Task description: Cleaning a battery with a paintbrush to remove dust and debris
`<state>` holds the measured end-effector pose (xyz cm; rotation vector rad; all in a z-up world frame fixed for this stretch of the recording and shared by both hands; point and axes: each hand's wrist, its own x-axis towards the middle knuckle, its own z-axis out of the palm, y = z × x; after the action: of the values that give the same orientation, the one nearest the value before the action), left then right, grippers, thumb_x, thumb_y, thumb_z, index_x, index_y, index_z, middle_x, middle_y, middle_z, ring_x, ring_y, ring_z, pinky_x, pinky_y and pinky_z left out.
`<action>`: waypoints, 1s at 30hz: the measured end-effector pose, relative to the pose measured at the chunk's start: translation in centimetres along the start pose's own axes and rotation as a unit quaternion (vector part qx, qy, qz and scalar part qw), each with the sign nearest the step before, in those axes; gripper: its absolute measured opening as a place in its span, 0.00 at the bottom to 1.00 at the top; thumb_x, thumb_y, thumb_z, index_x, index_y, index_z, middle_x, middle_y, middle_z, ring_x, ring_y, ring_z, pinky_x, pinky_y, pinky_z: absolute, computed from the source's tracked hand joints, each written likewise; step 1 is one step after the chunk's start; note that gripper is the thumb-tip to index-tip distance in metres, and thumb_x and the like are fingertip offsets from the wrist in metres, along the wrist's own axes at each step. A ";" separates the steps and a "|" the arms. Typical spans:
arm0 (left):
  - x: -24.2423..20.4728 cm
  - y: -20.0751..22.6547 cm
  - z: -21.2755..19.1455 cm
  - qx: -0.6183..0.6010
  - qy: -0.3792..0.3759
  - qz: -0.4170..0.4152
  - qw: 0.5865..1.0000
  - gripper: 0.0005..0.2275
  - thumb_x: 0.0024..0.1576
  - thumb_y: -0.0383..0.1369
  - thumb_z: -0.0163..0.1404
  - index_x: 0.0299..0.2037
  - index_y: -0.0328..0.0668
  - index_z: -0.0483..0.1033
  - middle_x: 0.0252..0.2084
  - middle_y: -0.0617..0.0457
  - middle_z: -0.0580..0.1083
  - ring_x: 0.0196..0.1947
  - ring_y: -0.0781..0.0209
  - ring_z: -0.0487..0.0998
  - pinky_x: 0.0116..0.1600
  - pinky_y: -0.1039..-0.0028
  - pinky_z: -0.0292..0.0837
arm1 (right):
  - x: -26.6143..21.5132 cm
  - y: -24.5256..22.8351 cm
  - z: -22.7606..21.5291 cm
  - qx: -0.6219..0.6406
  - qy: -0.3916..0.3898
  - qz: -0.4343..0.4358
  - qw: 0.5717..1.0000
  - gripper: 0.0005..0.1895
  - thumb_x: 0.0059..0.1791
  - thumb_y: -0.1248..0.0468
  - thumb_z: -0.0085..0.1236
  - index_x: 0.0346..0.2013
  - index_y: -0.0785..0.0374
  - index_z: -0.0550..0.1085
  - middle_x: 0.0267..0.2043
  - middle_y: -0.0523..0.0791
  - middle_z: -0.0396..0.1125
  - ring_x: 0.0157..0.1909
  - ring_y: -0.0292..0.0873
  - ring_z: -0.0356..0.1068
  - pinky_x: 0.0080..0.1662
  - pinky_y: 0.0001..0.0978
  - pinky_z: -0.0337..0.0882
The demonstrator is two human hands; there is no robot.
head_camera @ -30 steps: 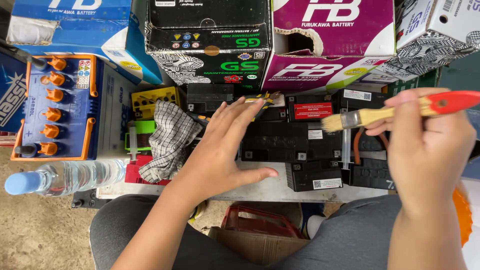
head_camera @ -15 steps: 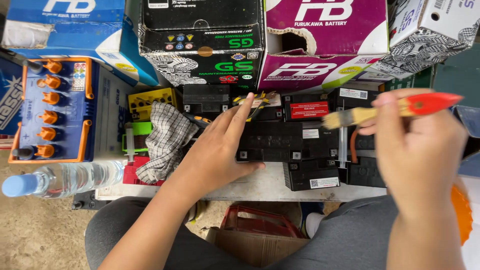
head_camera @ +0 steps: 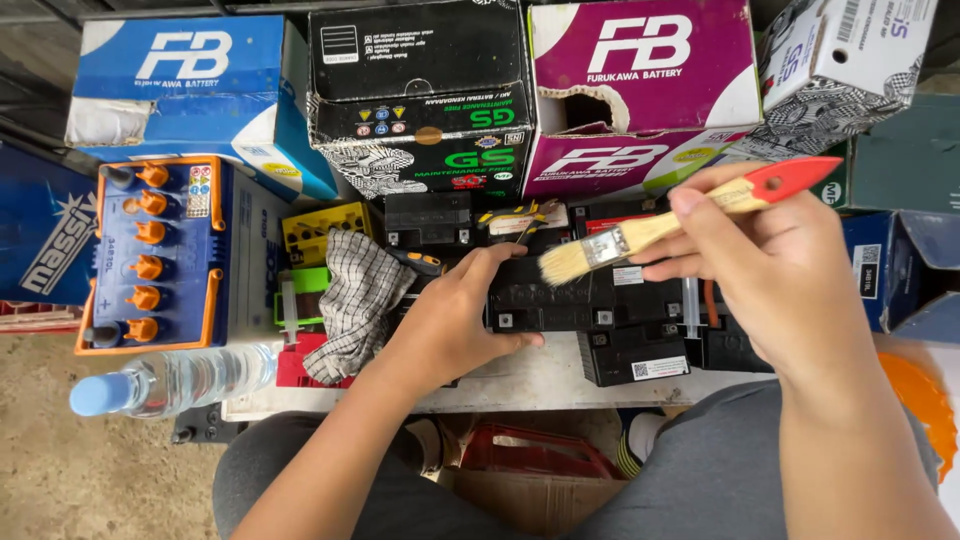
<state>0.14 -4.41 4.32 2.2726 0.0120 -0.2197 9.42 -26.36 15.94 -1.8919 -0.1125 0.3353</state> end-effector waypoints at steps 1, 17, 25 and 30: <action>0.0 0.1 -0.1 0.001 0.001 0.004 1.000 0.39 0.44 0.43 0.69 0.65 0.50 0.61 0.68 0.54 0.68 0.60 0.49 0.75 0.58 0.62 0.69 | -0.1 -0.1 0.1 0.000 0.003 -0.003 1.000 0.08 0.57 0.66 0.49 0.45 0.70 0.71 0.36 0.57 0.74 0.39 0.50 0.82 0.39 0.37 0.86; 0.6 1.1 -1.2 0.046 -0.034 0.026 0.998 0.39 0.42 0.41 0.71 0.64 0.47 0.62 0.62 0.49 0.72 0.57 0.46 0.75 0.52 0.63 0.69 | -0.7 3.6 1.0 -0.120 -0.058 -0.010 0.991 0.12 0.54 0.60 0.53 0.40 0.64 0.79 0.29 0.48 0.78 0.30 0.40 0.82 0.26 0.24 0.71; 0.4 1.1 -1.4 0.022 -0.033 0.040 0.998 0.49 0.42 0.38 0.72 0.71 0.44 0.50 0.71 0.47 0.66 0.66 0.42 0.69 0.59 0.61 0.67 | -1.2 5.1 -1.5 -0.030 0.091 -0.105 0.990 0.08 0.60 0.71 0.48 0.41 0.77 0.70 0.39 0.56 0.67 0.40 0.54 0.79 0.43 0.38 0.86; 0.5 1.8 -2.2 0.014 -0.087 -0.028 0.996 0.53 0.43 0.37 0.71 0.75 0.59 0.42 0.67 0.46 0.70 0.58 0.40 0.76 0.54 0.61 0.70 | -1.7 6.0 1.4 0.077 -0.036 -0.081 0.993 0.10 0.55 0.67 0.47 0.44 0.74 0.71 0.44 0.60 0.74 0.45 0.56 0.82 0.43 0.40 0.89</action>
<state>1.11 -3.90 7.00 2.2759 -0.0175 -0.4485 6.92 -27.54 10.18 -1.7072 -0.2799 0.2926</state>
